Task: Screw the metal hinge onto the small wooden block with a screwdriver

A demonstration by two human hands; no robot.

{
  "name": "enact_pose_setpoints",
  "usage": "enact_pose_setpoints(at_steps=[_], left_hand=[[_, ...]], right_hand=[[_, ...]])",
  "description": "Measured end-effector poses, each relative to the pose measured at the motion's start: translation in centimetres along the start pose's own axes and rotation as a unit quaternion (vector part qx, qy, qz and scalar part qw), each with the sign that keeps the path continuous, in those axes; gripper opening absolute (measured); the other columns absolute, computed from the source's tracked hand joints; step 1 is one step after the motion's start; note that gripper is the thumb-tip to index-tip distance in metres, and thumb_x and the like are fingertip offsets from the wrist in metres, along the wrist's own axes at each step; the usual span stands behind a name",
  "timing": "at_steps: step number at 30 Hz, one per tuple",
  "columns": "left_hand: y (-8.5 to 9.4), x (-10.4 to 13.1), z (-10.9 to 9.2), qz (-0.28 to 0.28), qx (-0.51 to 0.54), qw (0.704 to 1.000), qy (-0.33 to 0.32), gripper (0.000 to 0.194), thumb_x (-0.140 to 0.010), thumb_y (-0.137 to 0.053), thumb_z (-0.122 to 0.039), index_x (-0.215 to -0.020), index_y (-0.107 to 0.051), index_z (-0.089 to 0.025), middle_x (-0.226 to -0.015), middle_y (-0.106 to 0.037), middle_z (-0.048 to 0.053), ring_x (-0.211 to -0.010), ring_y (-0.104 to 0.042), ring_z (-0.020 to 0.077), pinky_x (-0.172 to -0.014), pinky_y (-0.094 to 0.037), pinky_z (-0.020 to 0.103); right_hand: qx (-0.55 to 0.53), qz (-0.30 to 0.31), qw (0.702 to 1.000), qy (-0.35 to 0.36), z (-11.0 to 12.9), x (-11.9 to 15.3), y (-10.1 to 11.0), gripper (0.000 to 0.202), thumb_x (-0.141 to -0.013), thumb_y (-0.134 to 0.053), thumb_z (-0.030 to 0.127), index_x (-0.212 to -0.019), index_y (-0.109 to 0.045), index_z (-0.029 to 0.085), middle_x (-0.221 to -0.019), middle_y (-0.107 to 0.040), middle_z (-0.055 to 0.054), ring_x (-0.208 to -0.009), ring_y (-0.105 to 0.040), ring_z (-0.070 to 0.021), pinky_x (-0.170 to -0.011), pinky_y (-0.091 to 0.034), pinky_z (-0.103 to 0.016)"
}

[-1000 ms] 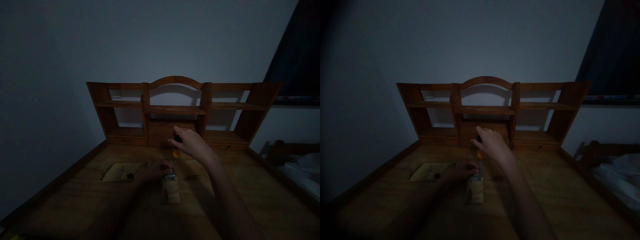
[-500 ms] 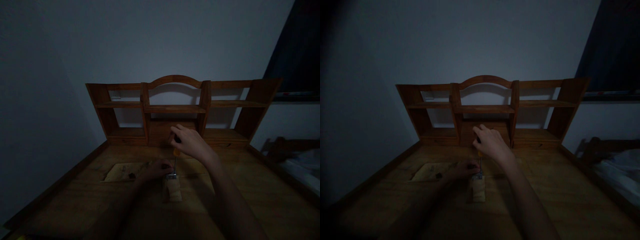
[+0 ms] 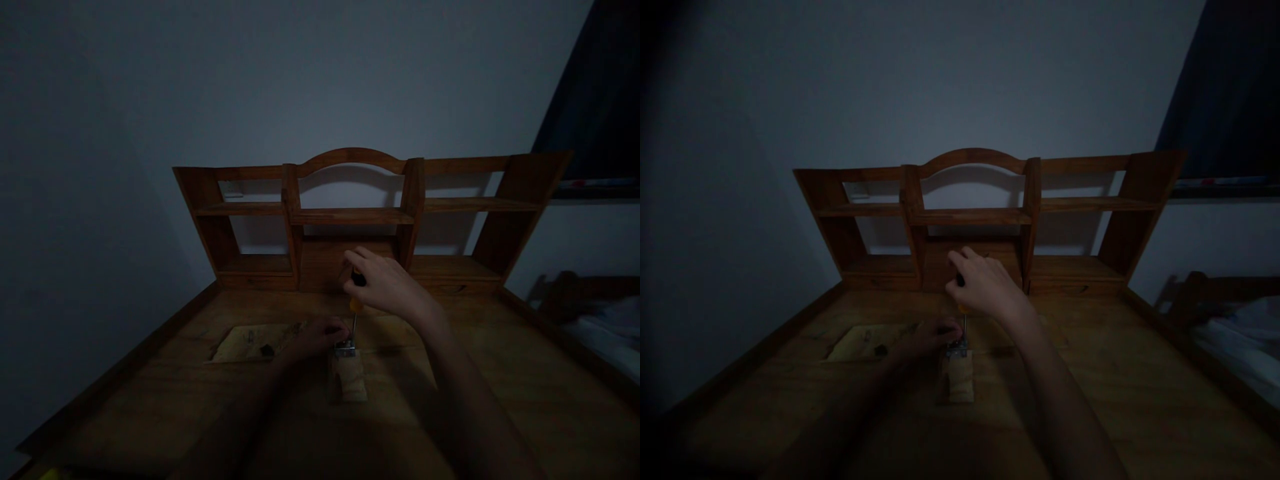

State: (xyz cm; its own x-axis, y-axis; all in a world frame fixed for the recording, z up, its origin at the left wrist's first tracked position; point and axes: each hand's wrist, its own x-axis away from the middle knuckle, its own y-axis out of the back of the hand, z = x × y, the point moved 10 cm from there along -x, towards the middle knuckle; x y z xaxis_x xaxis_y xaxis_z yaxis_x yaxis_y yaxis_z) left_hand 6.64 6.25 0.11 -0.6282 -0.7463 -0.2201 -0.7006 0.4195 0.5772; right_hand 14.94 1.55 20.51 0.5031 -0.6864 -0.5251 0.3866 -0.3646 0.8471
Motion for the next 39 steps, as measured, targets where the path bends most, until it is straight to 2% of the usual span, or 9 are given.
enact_pose_setpoints(at_steps=[3, 7, 10, 12, 18, 23, 31, 35, 39], left_hand=[[0.1, 0.0, 0.2, -0.004, 0.010, 1.000, -0.003, 0.033, -0.093, -0.053, -0.043, -0.089, -0.070, -0.015, -0.088, -0.068, 0.004, -0.081, -0.061, 0.0153, -0.075, -0.046, 0.024], [0.0, -0.1, 0.2, 0.004, 0.030, 1.000, -0.009, 0.028, -0.091, -0.057, -0.040, -0.093, -0.071, -0.015, -0.093, -0.069, 0.005, -0.085, -0.063, 0.0166, -0.078, -0.047, 0.026], [0.0, -0.2, -0.1, 0.006, 0.028, 0.999, -0.017, 0.027, -0.090, -0.058, -0.038, -0.090, -0.071, -0.015, -0.091, -0.069, 0.006, -0.085, -0.063, 0.0170, -0.080, -0.048, 0.026], [0.0, -0.2, -0.2, 0.007, 0.026, 1.000, -0.013, 0.026, -0.090, -0.058, -0.038, -0.091, -0.071, -0.015, -0.093, -0.070, 0.006, -0.087, -0.063, 0.0175, -0.081, -0.048, 0.027], [-0.1, -0.1, 0.0, 0.007, 0.020, 1.000, -0.018, 0.024, -0.090, -0.058, -0.037, -0.093, -0.071, -0.016, -0.093, -0.070, 0.004, -0.088, -0.064, 0.0173, -0.082, -0.048, 0.027], [0.0, -0.1, -0.6, -0.006, -0.006, 0.999, -0.036, 0.024, -0.091, -0.057, -0.037, -0.092, -0.070, -0.016, -0.093, -0.069, 0.004, -0.088, -0.063, 0.0173, -0.082, -0.048, 0.026], [-0.3, -0.1, -0.6, 0.003, -0.041, 0.998, -0.043, 0.020, -0.089, -0.060, -0.033, -0.091, -0.068, -0.015, -0.089, -0.064, 0.004, -0.079, -0.058, 0.0134, -0.073, -0.046, 0.024], [-0.5, 0.0, -0.5, 0.014, -0.045, 0.998, -0.048, 0.020, -0.089, -0.060, -0.035, -0.093, -0.067, -0.017, -0.092, -0.062, 0.003, -0.081, -0.057, 0.0133, -0.074, -0.046, 0.024], [-0.3, 0.0, -1.0, 0.006, -0.053, 0.997, -0.058, 0.020, -0.088, -0.062, -0.036, -0.092, -0.067, -0.017, -0.091, -0.061, 0.003, -0.083, -0.057, 0.0141, -0.076, -0.046, 0.025]], right_hand=[[-0.024, 0.005, 1.000, 0.002, 0.2, 0.1, -0.1, 0.025, -0.086, -0.057, 0.029, -0.110, -0.056, 0.022, -0.109, -0.061, -0.006, -0.092, -0.061, -0.0207, -0.077, -0.040, -0.030], [-0.018, -0.010, 1.000, 0.002, 0.0, 0.0, 0.3, 0.022, -0.092, -0.055, 0.042, -0.098, -0.060, 0.021, -0.095, -0.064, -0.005, -0.084, -0.061, -0.0197, -0.072, -0.038, -0.029], [-0.015, -0.002, 1.000, 0.008, -0.1, -0.1, 0.5, 0.014, -0.092, -0.054, 0.032, -0.090, -0.062, 0.021, -0.089, -0.065, -0.003, -0.081, -0.061, -0.0179, -0.070, -0.037, -0.029], [-0.023, 0.009, 1.000, 0.015, -0.1, 0.0, 0.6, 0.010, -0.089, -0.055, 0.024, -0.094, -0.063, 0.022, -0.095, -0.065, -0.003, -0.085, -0.061, -0.0182, -0.074, -0.039, -0.028], [-0.037, 0.025, 0.999, 0.004, -0.5, 0.2, 0.3, 0.034, -0.085, -0.056, 0.025, -0.118, -0.055, 0.022, -0.114, -0.061, -0.006, -0.098, -0.061, -0.0228, -0.085, -0.042, -0.032], [-0.034, 0.020, 0.999, -0.005, -0.8, 0.0, 0.0, 0.026, -0.092, -0.052, 0.038, -0.112, -0.057, 0.023, -0.108, -0.063, -0.007, -0.099, -0.062, -0.0240, -0.085, -0.043, -0.033], [-0.043, 0.022, 0.999, 0.007, -0.2, 0.2, 0.0, 0.041, -0.085, -0.055, 0.024, -0.126, -0.051, 0.025, -0.127, -0.055, -0.007, -0.103, -0.061, -0.0235, -0.088, -0.043, -0.033], [-0.046, 0.022, 0.999, 0.000, -0.4, 0.1, -0.3, 0.038, -0.089, -0.056, 0.034, -0.125, -0.051, 0.025, -0.121, -0.058, -0.007, -0.101, -0.061, -0.0239, -0.086, -0.044, -0.035], [-0.023, 0.008, 1.000, -0.002, -0.8, -0.1, -0.1, 0.031, -0.092, -0.055, 0.046, -0.112, -0.058, 0.023, -0.107, -0.063, -0.007, -0.095, -0.062, -0.0229, -0.082, -0.044, -0.033]])
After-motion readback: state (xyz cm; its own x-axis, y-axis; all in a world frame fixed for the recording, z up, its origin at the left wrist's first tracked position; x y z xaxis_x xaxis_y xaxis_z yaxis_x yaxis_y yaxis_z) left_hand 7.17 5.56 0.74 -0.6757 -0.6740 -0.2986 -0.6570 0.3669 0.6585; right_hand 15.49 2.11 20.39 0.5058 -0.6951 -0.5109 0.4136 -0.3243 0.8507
